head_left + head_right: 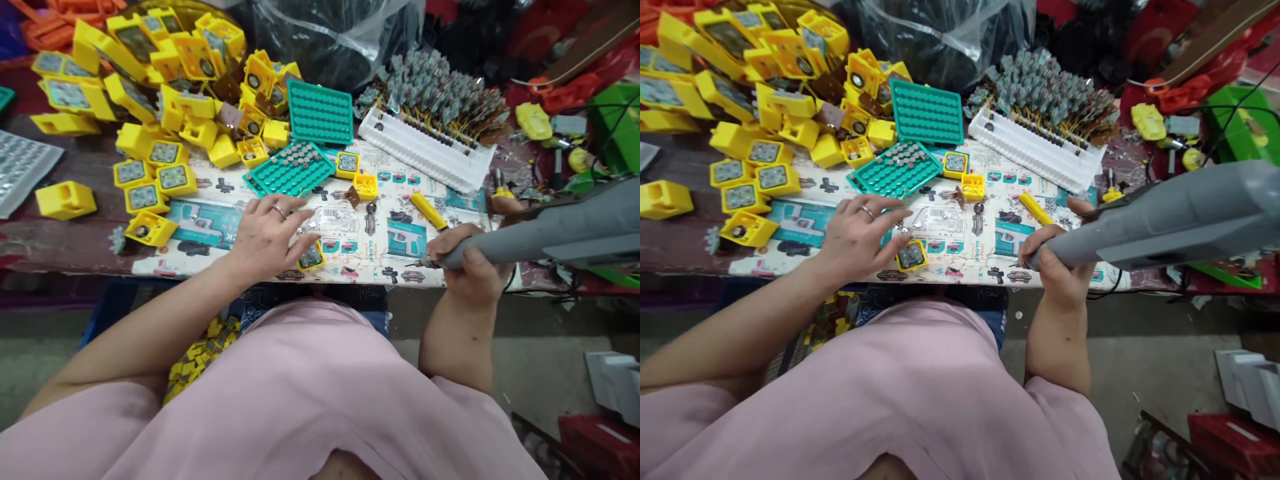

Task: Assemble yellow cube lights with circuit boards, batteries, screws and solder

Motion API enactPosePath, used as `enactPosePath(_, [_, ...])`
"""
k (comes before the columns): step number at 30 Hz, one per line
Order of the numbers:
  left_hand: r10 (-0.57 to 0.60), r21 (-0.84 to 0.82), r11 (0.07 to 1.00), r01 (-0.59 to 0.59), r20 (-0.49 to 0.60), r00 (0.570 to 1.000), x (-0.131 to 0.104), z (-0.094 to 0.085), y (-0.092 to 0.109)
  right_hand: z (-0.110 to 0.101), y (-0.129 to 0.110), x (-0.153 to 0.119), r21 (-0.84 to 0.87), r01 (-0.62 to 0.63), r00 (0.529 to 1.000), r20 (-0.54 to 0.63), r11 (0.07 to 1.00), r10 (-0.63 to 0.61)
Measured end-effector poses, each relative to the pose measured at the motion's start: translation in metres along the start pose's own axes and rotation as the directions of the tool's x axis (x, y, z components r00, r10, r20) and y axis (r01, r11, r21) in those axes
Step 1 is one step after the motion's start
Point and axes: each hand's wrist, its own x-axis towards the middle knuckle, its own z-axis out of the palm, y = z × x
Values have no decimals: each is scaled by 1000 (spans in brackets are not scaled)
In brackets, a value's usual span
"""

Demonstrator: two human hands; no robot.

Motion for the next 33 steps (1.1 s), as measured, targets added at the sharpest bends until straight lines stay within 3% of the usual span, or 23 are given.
enactPosePath(3, [34, -37, 999, -33, 7, 999, 46, 3, 11, 2, 2, -1, 104, 59, 997, 40, 993, -64])
enactPosePath(7, [81, 10, 997, -82, 72, 994, 104, 31, 30, 3, 2, -4, 116, 45, 996, 73, 992, -54])
enactPosePath(11, [85, 69, 993, -97, 163, 983, 134, 51, 34, -3, 4, -5, 109, 63, 993, 95, 992, -73])
enactPosePath(14, [50, -92, 995, -30, 235, 971, 145, 45, 27, -9, 7, -5, 120, 73, 992, 95, 990, -85])
enactPosePath(16, [-10, -330, 937, 113, 298, 954, 148, 34, 22, -11, 8, -6, 136, 68, 993, 83, 988, -80])
enactPosePath(17, [-47, -464, 862, 205, 330, 943, 149, 29, 20, -11, 8, -6, 149, 70, 993, 79, 986, -83])
enactPosePath(20, [-173, -753, 506, 420, 389, 905, 143, 16, 20, -11, 9, -6, 169, 80, 992, 81, 982, -95])
enactPosePath(22, [-247, -830, 297, 472, 411, 878, 134, 12, 23, -10, 10, -5, 147, 91, 993, 61, 985, -101])
enactPosePath(25, [-298, -868, 108, 484, 436, 849, 119, 10, 29, -7, 14, -1, 51, 144, 988, -57, 988, -141])
enactPosePath(27, [-303, -876, 62, 479, 441, 845, 109, 10, 32, -5, 18, 1, -39, 202, 966, -157, 979, -206])
enactPosePath(31, [-264, -875, 126, 467, 424, 866, 92, 9, 39, -7, 22, 1, -158, 239, 927, -255, 958, -273])
enactPosePath(33, [-225, -874, 127, 469, 435, 872, 85, 7, 42, -9, 22, -6, -233, 188, 896, -358, 954, -264])
